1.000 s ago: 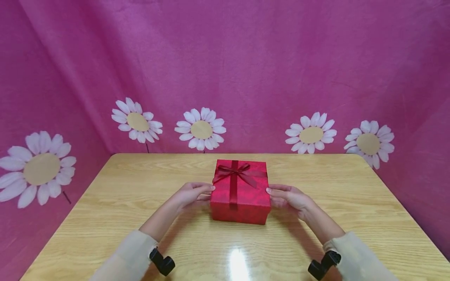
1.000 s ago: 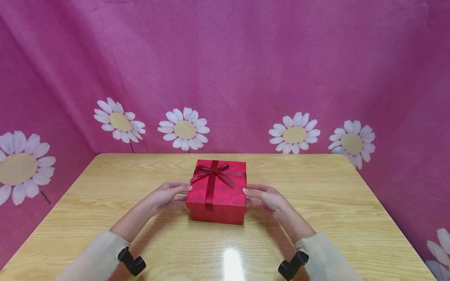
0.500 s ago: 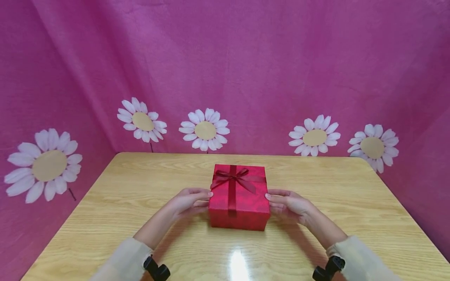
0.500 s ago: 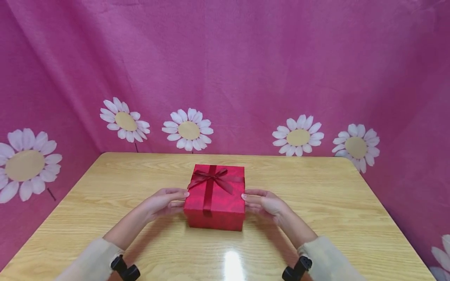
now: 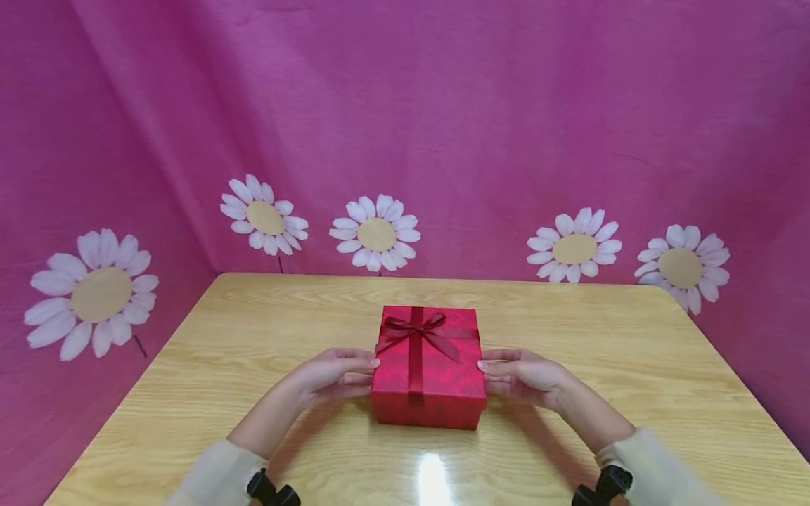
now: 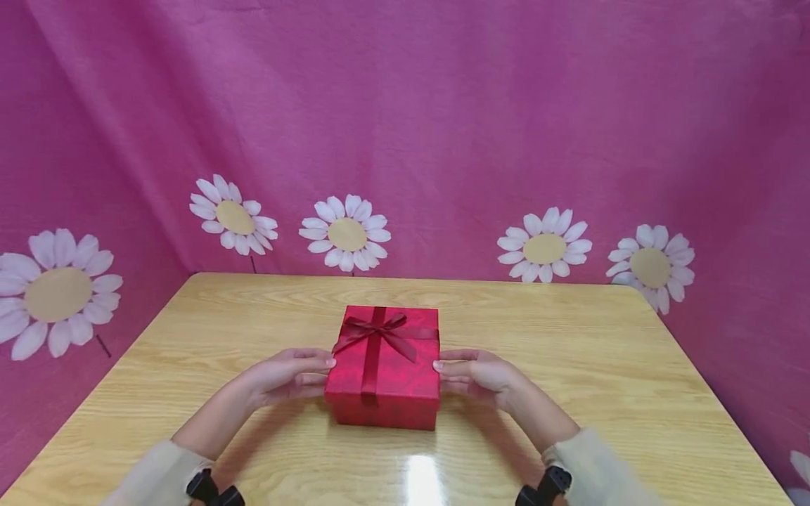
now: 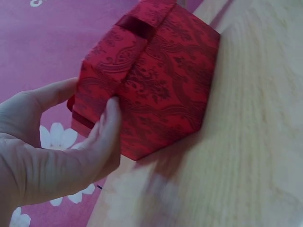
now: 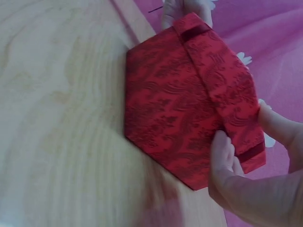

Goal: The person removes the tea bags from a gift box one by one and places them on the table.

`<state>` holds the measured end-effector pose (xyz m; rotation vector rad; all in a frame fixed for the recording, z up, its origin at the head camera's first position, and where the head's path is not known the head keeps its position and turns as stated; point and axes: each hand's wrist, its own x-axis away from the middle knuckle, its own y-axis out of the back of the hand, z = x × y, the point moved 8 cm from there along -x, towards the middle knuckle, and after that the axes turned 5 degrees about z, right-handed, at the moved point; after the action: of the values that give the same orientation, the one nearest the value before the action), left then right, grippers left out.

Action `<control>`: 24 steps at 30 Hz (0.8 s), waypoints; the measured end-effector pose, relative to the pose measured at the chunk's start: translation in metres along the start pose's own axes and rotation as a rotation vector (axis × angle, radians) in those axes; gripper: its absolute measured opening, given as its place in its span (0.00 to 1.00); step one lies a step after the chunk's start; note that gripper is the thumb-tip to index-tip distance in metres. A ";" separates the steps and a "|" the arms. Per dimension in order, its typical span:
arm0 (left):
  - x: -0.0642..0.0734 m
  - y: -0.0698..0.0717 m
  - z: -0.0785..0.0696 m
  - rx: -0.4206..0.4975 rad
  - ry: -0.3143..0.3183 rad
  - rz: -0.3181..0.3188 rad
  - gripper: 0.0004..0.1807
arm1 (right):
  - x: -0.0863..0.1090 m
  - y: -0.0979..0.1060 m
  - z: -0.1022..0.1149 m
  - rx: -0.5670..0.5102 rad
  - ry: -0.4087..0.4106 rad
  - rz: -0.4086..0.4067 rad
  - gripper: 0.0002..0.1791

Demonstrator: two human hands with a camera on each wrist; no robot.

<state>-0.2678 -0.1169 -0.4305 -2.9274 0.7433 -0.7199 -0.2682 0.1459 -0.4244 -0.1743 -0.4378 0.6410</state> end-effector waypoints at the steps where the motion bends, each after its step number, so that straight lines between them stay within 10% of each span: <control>1: -0.001 0.000 -0.001 0.007 -0.001 0.011 0.31 | 0.000 0.001 0.001 0.009 -0.010 0.006 0.39; 11: -0.015 0.002 -0.003 0.240 -0.022 0.080 0.23 | -0.008 0.008 0.005 -0.063 -0.019 -0.009 0.41; 24: -0.030 0.004 -0.007 0.277 -0.013 -0.058 0.21 | -0.011 0.015 0.012 -0.079 -0.012 -0.132 0.41</control>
<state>-0.2960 -0.1059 -0.4381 -2.7084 0.5121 -0.7411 -0.2895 0.1514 -0.4222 -0.2147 -0.4820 0.4953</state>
